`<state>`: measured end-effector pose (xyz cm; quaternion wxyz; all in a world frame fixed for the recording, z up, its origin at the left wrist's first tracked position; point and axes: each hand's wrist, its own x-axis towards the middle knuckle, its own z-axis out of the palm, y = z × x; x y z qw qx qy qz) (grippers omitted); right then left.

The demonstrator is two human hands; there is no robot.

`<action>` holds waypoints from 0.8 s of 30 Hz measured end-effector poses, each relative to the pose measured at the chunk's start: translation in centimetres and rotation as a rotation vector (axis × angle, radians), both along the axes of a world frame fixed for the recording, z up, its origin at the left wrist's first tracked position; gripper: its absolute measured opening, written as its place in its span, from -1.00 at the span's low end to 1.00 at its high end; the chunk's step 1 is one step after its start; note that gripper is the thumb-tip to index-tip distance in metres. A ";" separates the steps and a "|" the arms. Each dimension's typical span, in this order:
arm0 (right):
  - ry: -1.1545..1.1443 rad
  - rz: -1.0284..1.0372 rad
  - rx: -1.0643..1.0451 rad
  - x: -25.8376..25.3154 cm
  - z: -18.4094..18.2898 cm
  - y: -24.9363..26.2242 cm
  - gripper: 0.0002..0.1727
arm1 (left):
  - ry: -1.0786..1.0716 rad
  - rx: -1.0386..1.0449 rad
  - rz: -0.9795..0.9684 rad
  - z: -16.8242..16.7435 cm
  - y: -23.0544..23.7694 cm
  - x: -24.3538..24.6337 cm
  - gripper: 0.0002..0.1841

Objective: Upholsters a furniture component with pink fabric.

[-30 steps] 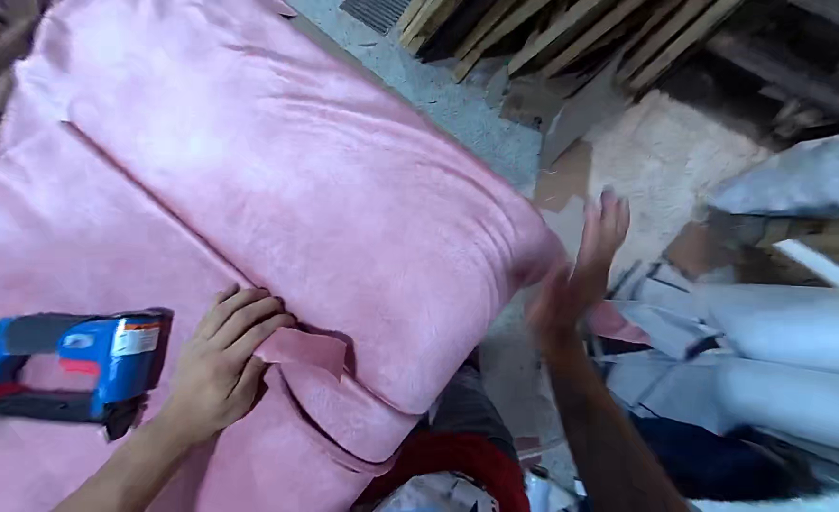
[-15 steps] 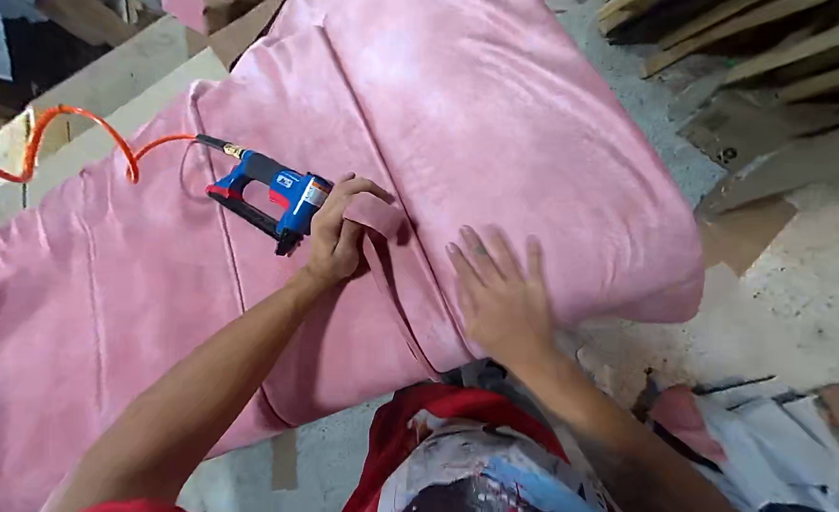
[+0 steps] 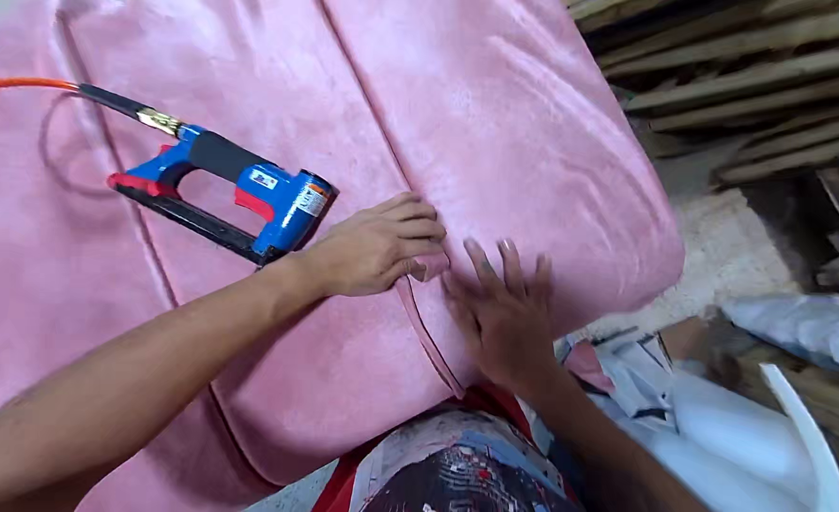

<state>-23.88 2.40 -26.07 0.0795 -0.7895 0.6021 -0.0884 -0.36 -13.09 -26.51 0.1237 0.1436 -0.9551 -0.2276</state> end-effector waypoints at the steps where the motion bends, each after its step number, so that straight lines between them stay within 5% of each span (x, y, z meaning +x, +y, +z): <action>1: -0.001 0.000 0.031 0.1 0.4 -0.7 -0.48 | 0.000 -0.005 0.002 0.0 0.1 -0.1 -0.46; 9: -0.060 -0.106 0.017 -3.8 0.1 13.5 -0.34 | -0.081 -0.024 0.087 0.3 0.6 -0.5 -0.40; 12: -0.077 -0.131 -0.047 -0.4 0.7 8.0 -0.38 | 0.265 0.121 0.275 -0.2 1.0 0.1 -0.43; 16: -0.035 -0.013 0.055 2.0 0.7 -4.6 -0.47 | 0.726 0.167 0.817 -0.1 2.3 0.0 -0.56; 19: -0.001 0.079 0.051 -0.5 0.4 -13.3 -0.46 | 0.497 0.158 0.946 0.1 2.8 -0.2 -0.52; 22: 0.118 -0.080 -0.032 -5.2 0.6 -20.9 -0.42 | 0.178 0.058 0.789 -0.2 2.7 -0.3 -0.54; 24: 0.132 -0.134 -0.067 -3.5 2.6 -21.4 -0.36 | 0.032 -0.045 0.705 0.0 2.5 -0.2 -0.58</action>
